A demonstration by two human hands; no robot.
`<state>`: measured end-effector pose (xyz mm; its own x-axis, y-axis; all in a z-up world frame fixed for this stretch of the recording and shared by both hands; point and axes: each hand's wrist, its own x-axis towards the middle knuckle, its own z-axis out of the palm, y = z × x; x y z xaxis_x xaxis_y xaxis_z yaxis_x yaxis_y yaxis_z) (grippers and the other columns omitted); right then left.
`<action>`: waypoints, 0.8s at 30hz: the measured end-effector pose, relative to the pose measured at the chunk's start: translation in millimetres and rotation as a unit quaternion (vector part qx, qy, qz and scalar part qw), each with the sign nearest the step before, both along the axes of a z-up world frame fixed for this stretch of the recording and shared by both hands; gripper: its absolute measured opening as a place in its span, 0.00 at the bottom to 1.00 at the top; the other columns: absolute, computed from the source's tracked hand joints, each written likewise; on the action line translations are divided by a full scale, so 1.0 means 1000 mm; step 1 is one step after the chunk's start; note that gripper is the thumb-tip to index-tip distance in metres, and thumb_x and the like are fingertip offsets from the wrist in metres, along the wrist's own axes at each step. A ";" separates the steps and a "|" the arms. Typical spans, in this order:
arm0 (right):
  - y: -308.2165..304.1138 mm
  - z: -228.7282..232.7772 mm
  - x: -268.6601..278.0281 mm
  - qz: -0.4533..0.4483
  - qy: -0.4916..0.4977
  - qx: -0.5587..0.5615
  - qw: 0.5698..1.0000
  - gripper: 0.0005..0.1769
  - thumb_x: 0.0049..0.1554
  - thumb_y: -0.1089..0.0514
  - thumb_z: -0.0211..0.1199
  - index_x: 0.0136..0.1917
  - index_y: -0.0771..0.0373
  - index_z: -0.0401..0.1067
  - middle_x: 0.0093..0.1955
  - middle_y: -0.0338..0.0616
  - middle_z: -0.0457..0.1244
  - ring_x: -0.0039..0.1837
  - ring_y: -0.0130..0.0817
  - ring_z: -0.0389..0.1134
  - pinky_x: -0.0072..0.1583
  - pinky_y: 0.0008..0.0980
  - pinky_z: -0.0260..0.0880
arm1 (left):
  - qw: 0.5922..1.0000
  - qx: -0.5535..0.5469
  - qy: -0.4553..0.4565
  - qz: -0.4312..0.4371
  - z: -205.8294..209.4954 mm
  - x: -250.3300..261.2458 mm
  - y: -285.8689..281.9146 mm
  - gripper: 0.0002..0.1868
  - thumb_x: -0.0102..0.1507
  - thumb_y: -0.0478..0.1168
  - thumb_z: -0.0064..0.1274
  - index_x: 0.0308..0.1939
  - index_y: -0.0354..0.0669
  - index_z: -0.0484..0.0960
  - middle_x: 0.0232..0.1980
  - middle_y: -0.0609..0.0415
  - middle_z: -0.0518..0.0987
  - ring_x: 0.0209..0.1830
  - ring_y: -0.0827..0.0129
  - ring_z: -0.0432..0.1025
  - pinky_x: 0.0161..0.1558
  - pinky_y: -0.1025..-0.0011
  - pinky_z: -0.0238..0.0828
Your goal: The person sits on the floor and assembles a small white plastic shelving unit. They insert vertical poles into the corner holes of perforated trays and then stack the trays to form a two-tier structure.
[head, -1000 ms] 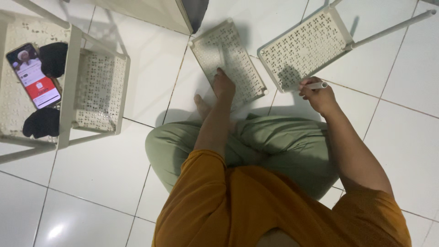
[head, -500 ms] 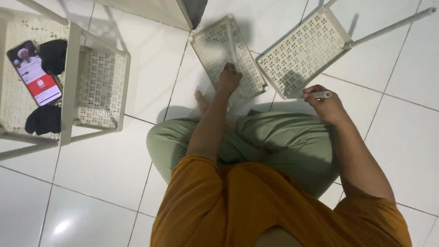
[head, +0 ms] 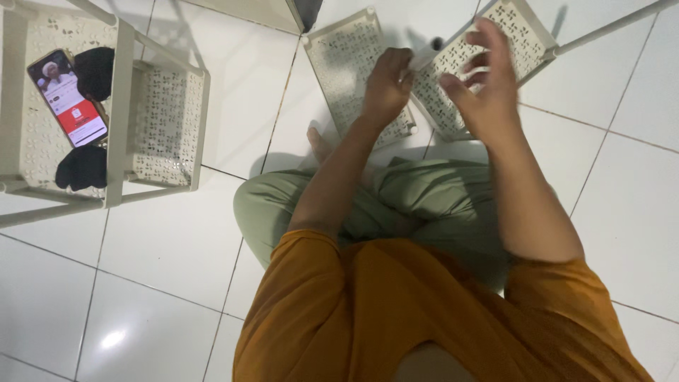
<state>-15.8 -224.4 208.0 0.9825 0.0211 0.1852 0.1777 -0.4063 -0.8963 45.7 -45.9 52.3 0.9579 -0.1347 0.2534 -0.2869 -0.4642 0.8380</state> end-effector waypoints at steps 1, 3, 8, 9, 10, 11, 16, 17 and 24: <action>0.005 -0.002 0.013 0.011 0.025 -0.016 1.000 0.30 0.58 0.56 0.71 0.69 0.63 0.63 0.61 0.48 0.63 0.53 0.30 0.65 0.51 0.30 0.71 | 1.000 0.019 -0.021 -0.013 0.002 0.000 -0.005 0.13 0.66 0.37 0.55 0.54 0.42 0.77 0.50 0.50 0.77 0.52 0.58 0.75 0.56 0.62 0.75; 0.015 -0.014 0.034 0.035 0.072 -0.050 0.996 0.15 0.62 0.57 0.70 0.60 0.64 0.74 0.50 0.45 0.68 0.47 0.31 0.68 0.49 0.32 0.69 | 0.996 0.056 -0.065 -0.037 0.003 0.002 -0.013 0.08 0.73 0.39 0.55 0.55 0.44 0.77 0.51 0.53 0.77 0.53 0.59 0.75 0.56 0.63 0.75; 0.006 -0.064 0.055 0.019 0.071 -0.065 0.995 0.08 0.69 0.60 0.63 0.54 0.70 0.73 0.40 0.43 0.68 0.39 0.29 0.73 0.43 0.30 0.74 | 0.995 0.018 0.055 -0.079 -0.002 0.012 -0.016 0.17 0.61 0.37 0.58 0.55 0.42 0.77 0.52 0.49 0.79 0.49 0.61 0.76 0.51 0.63 0.75; 0.003 -0.075 0.060 0.007 0.082 -0.039 0.996 0.09 0.69 0.60 0.63 0.54 0.71 0.72 0.39 0.45 0.68 0.38 0.30 0.73 0.40 0.29 0.74 | 0.995 -0.005 0.062 -0.077 0.000 0.016 -0.014 0.20 0.60 0.36 0.57 0.56 0.43 0.78 0.53 0.49 0.79 0.49 0.62 0.77 0.50 0.64 0.75; 0.000 -0.087 0.064 -0.008 0.083 -0.020 0.996 0.10 0.69 0.60 0.62 0.54 0.71 0.71 0.39 0.45 0.68 0.37 0.29 0.73 0.39 0.29 0.73 | 0.994 -0.014 0.081 -0.066 0.002 0.021 -0.012 0.19 0.60 0.36 0.57 0.56 0.43 0.78 0.52 0.49 0.80 0.48 0.63 0.77 0.50 0.64 0.76; -0.001 -0.098 0.067 -0.021 0.084 0.002 0.996 0.10 0.68 0.60 0.62 0.54 0.72 0.71 0.39 0.46 0.68 0.36 0.29 0.72 0.38 0.28 0.73 | 0.993 -0.020 0.100 -0.054 0.005 0.025 -0.007 0.19 0.61 0.36 0.58 0.56 0.44 0.78 0.50 0.50 0.81 0.47 0.64 0.78 0.49 0.65 0.76; -0.009 -0.139 0.068 -0.065 0.079 0.029 0.994 0.10 0.69 0.59 0.61 0.52 0.71 0.70 0.37 0.45 0.68 0.35 0.28 0.72 0.38 0.27 0.74 | 0.992 -0.053 0.112 -0.011 0.013 0.035 0.003 0.15 0.63 0.39 0.58 0.54 0.44 0.79 0.42 0.52 0.85 0.41 0.66 0.81 0.46 0.67 0.78; -0.010 -0.143 0.067 -0.068 0.083 0.038 0.993 0.10 0.70 0.60 0.61 0.52 0.71 0.70 0.37 0.44 0.68 0.35 0.28 0.72 0.38 0.27 0.74 | 0.994 -0.055 0.096 -0.008 0.013 0.035 0.003 0.15 0.64 0.39 0.58 0.54 0.44 0.79 0.42 0.52 0.85 0.41 0.66 0.81 0.45 0.67 0.78; -0.010 -0.152 0.065 -0.064 0.087 0.071 0.992 0.08 0.70 0.61 0.60 0.52 0.70 0.69 0.37 0.44 0.67 0.35 0.28 0.69 0.38 0.27 0.69 | 0.993 -0.076 0.089 -0.005 0.012 0.034 -0.005 0.14 0.63 0.41 0.58 0.52 0.43 0.79 0.41 0.53 0.86 0.38 0.67 0.82 0.43 0.68 0.79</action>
<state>48.8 -233.9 55.7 0.9927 -0.1207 0.0038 -0.0308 -0.2832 -0.9586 79.6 -50.6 64.1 0.9882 -0.1174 0.0984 -0.1319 -0.3260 0.9361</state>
